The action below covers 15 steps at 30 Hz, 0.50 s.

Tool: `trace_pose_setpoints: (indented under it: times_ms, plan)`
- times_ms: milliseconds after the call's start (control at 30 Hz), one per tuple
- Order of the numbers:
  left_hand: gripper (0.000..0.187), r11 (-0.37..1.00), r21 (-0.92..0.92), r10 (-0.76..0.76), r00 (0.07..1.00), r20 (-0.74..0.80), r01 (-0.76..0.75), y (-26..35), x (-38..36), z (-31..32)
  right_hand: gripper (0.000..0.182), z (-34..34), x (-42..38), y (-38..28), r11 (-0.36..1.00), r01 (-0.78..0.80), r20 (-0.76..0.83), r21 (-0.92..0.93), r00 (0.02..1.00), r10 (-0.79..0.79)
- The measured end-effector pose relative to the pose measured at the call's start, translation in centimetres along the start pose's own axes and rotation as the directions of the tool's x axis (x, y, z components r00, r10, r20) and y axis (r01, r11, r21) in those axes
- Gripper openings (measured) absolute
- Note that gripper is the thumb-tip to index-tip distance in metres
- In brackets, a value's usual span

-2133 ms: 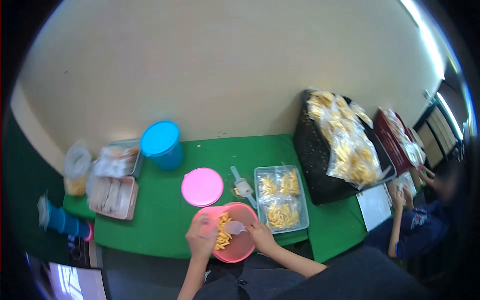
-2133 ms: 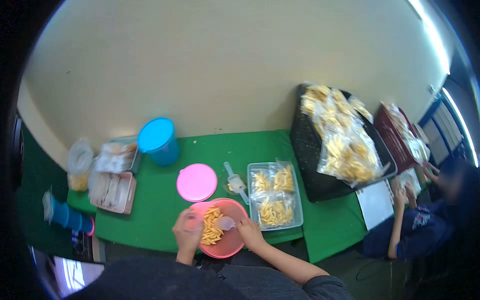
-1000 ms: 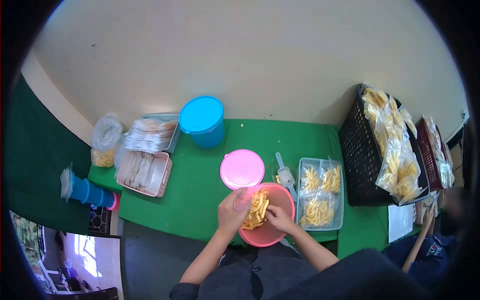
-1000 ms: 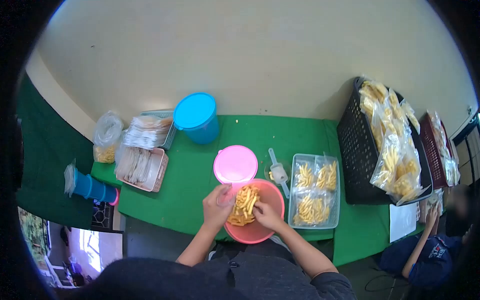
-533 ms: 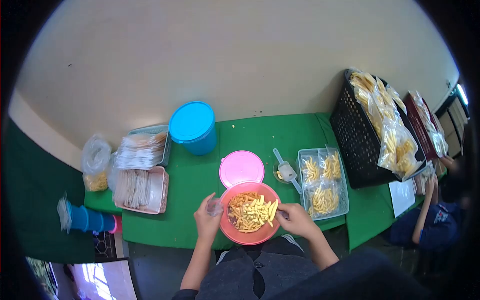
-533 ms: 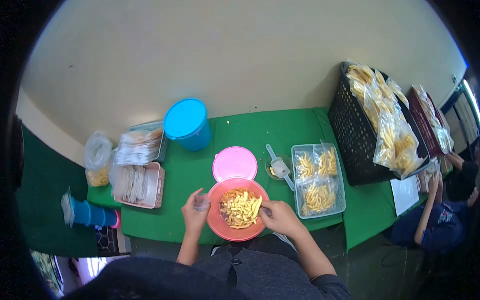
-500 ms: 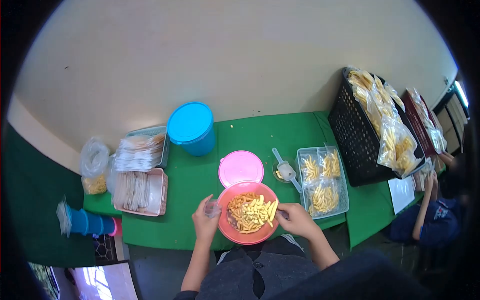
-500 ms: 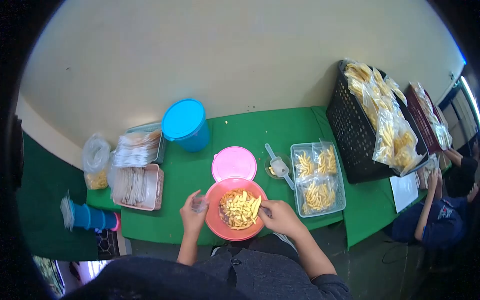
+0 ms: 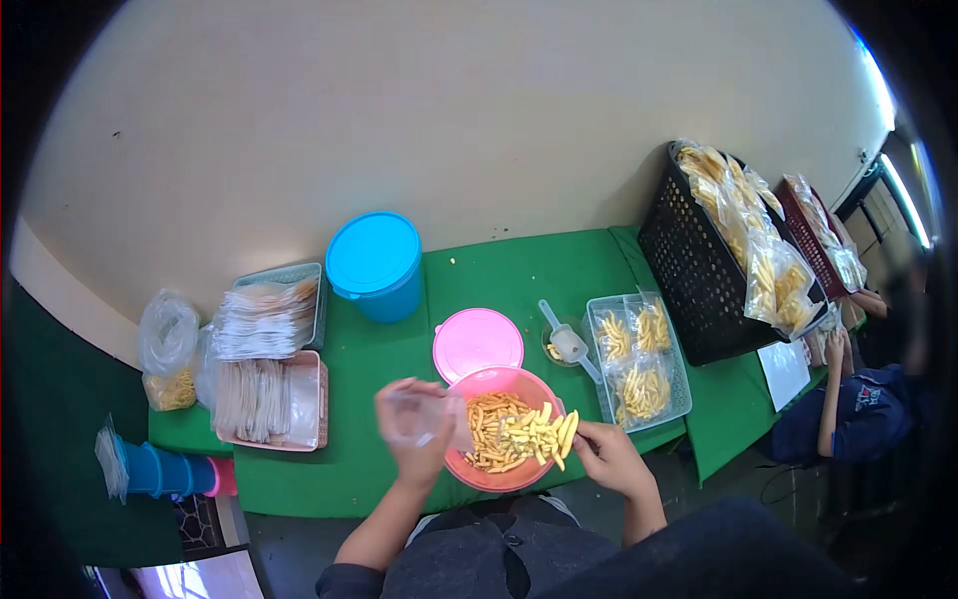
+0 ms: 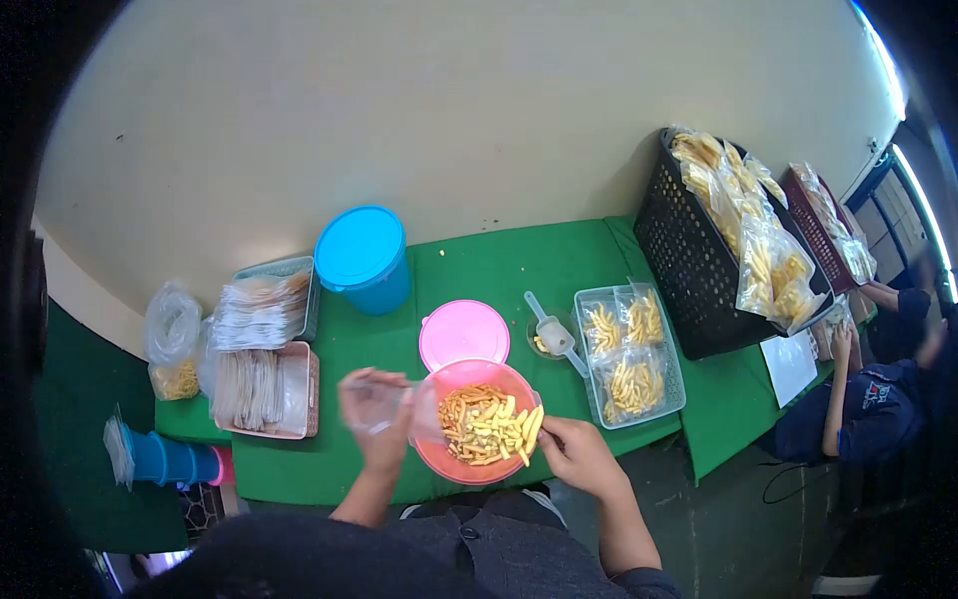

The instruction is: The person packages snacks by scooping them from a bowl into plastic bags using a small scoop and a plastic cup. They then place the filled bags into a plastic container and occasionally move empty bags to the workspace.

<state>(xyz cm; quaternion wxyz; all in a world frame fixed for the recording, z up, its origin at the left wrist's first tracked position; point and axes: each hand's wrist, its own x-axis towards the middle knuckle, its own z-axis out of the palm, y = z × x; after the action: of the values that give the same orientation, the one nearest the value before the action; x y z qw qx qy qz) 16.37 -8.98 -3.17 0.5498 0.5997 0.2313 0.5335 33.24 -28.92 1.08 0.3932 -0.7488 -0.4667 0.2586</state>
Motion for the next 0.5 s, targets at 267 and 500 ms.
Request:
trace_pose_setpoints:
  times_ms: [267, 500]
  plan:
    - [0.066, 0.914, 0.405, -0.286, 0.72, 0.632, 0.008, -6.8, -2.3, 0.5, 0.015, -0.2, -0.9, 0.5, 0.999, -0.028, -0.145, -0.03, 0.989, 0.024]
    - [0.079, 0.859, 0.471, -0.229, 0.671, 0.706, -0.203, -6.5, -3.0, 0.7, 0.016, 0.1, -0.1, 0.3, 0.965, 0.004, -0.037, -0.264, 0.999, -0.014]
